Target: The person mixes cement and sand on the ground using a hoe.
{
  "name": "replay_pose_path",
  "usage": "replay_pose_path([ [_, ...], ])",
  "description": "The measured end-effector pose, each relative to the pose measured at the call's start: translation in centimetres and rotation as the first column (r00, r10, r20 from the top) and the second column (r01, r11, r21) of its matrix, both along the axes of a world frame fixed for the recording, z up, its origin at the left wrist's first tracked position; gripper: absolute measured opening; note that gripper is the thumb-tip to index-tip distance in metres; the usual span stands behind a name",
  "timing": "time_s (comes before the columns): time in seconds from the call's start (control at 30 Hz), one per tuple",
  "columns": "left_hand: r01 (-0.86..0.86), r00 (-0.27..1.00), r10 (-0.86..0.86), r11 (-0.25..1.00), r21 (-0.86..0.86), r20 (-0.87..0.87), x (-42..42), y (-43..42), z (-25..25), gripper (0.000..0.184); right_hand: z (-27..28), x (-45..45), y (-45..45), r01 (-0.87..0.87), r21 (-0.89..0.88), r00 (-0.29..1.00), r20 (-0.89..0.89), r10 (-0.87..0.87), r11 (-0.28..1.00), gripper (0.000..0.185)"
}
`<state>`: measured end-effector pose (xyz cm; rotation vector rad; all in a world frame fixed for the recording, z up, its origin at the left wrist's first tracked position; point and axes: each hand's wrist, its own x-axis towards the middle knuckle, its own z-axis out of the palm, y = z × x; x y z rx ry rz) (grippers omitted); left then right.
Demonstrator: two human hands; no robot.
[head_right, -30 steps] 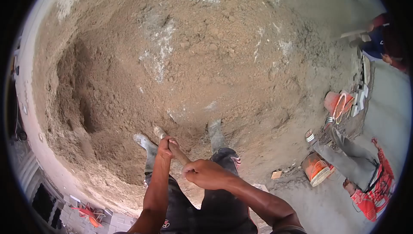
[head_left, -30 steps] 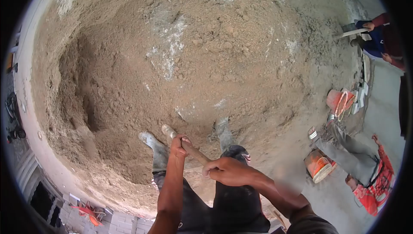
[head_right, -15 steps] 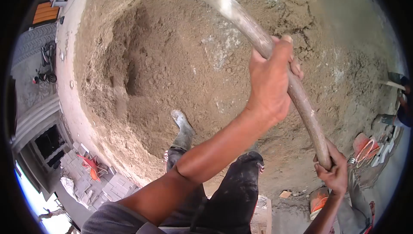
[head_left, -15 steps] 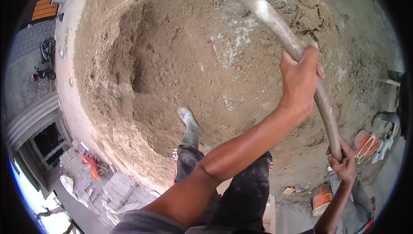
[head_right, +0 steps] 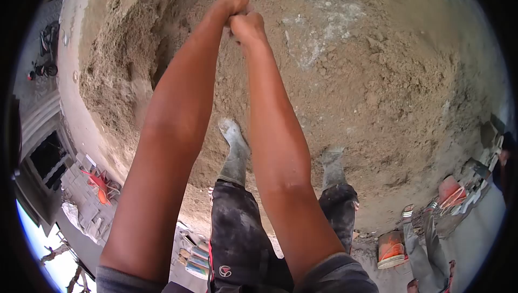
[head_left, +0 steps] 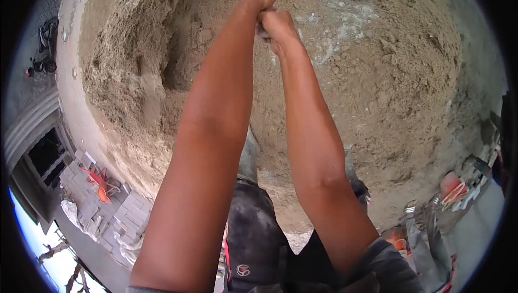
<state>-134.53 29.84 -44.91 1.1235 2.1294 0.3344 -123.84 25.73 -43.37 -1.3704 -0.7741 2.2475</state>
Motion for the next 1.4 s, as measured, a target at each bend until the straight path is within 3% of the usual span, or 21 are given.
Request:
replay_pose_path([
  [0.03,-0.117,0.993,0.118,0.991,-0.063,0.002,2.3,-2.5,-2.5,0.05,0.0,1.5,-3.5,0.068,-0.103,0.994,0.097,-0.058,0.992,0.014],
  [0.07,-0.235,0.972,0.236,0.964,-0.12,-0.003,4.7,-4.9,-4.9,0.057,-2.2,4.0,-7.0,-0.008,-0.168,0.991,0.134,0.03,0.986,0.017],
  [0.1,-0.303,0.92,0.352,0.918,-0.256,0.173,7.1,-6.8,-2.5,0.071,-3.9,6.1,-10.4,0.016,-0.191,0.982,0.187,0.021,0.981,0.021],
  [0.13,-0.275,0.942,0.311,0.931,-0.239,0.127,8.4,-7.3,-3.4,0.067,-3.2,8.4,-12.8,0.114,-0.196,0.981,0.178,-0.079,0.974,0.015],
  [0.17,-0.25,0.958,0.278,0.935,-0.253,0.078,10.0,-9.7,-4.9,0.065,-2.9,10.7,-14.7,0.071,-0.216,0.987,0.159,-0.037,0.974,0.016],
  [0.3,-0.331,0.887,0.404,0.894,-0.301,0.225,14.1,-14.3,-8.7,0.051,0.5,16.6,-19.7,0.037,-0.292,0.981,0.191,0.02,0.956,0.022],
  [0.43,-0.377,0.84,0.507,0.801,-0.464,0.192,17.0,-19.0,-5.1,0.045,4.6,20.4,-23.4,0.0,-0.369,0.976,0.203,0.081,0.929,0.019],
  [0.5,-0.312,0.858,0.47,0.798,-0.515,0.209,18.8,-22.5,-5.0,0.044,6.5,22.2,-25.4,-0.011,-0.376,0.963,0.244,0.11,0.927,0.019],
  [0.6,-0.352,0.746,0.631,0.645,-0.678,0.213,20.9,-23.1,0.4,0.04,8.7,24.8,-27.5,-0.034,-0.427,0.962,0.233,0.146,0.904,0.017],
  [0.67,-0.373,0.828,0.544,0.717,-0.589,0.136,22.7,-24.8,1.3,0.039,11.2,26.0,-27.4,-0.017,-0.484,0.962,0.232,0.147,0.875,0.017],
  [0.73,-0.405,0.649,0.704,0.641,-0.652,0.289,23.6,-29.6,-4.7,0.037,12.2,28.1,-27.6,-0.066,-0.534,0.97,0.165,0.18,0.843,0.018],
  [0.8,-0.446,0.169,0.893,0.446,-0.776,0.416,23.9,-29.7,-3.1,0.028,14.5,29.8,-25.4,-0.072,-0.595,0.971,0.142,0.192,0.801,0.018],
  [0.87,-0.509,-0.237,0.89,0.227,-0.83,0.389,25.3,-32.7,-7.7,0.014,16.6,31.9,-22.4,-0.123,-0.645,0.968,0.091,0.235,0.754,0.018],
  [0.97,-0.483,-0.522,0.826,-0.082,-0.872,0.212,30.4,-31.3,-4.7,0.015,20.3,37.2,-17.5,-0.246,-0.659,0.915,0.082,0.394,0.711,0.017],
  [1.03,-0.462,-0.501,0.844,-0.075,-0.884,0.19,33.7,-28.3,-0.4,0.017,23.8,41.5,-13.6,-0.364,-0.632,0.835,0.105,0.54,0.684,0.019],
  [1.07,-0.457,-0.495,0.849,-0.07,-0.887,0.188,35.3,-26.3,2.2,0.018,25.8,43.9,-12.0,-0.375,-0.604,0.843,0.093,0.529,0.703,0.02],
  [1.13,-0.368,-0.473,0.841,0.084,-0.926,0.263,39.5,-22.1,7.5,0.019,31.1,49.6,-8.6,-0.465,-0.493,0.813,0.089,0.575,0.735,0.024],
  [1.17,-0.317,-0.569,0.766,0.131,-0.939,0.299,41.9,-20.1,10.3,0.02,34.7,51.8,-5.9,-0.454,-0.499,0.79,0.158,0.593,0.738,0.031],
  [1.27,-0.231,-0.669,0.645,0.293,-0.928,0.37,50.0,-13.7,17.8,0.016,39.5,62.0,-3.9,-0.327,-0.386,0.848,0.283,0.448,0.863,0.057],
  [1.37,-0.378,-0.597,0.509,0.504,-0.777,0.62,53.2,-8.3,23.0,0.024,39.1,67.5,-5.6,-0.213,-0.168,0.842,0.469,0.268,0.963,0.068],
  [1.4,-0.451,-0.538,0.445,0.566,-0.69,0.716,52.6,-7.0,23.3,0.026,37.4,67.0,-6.1,-0.239,-0.123,0.824,0.499,0.268,0.963,0.062],
])
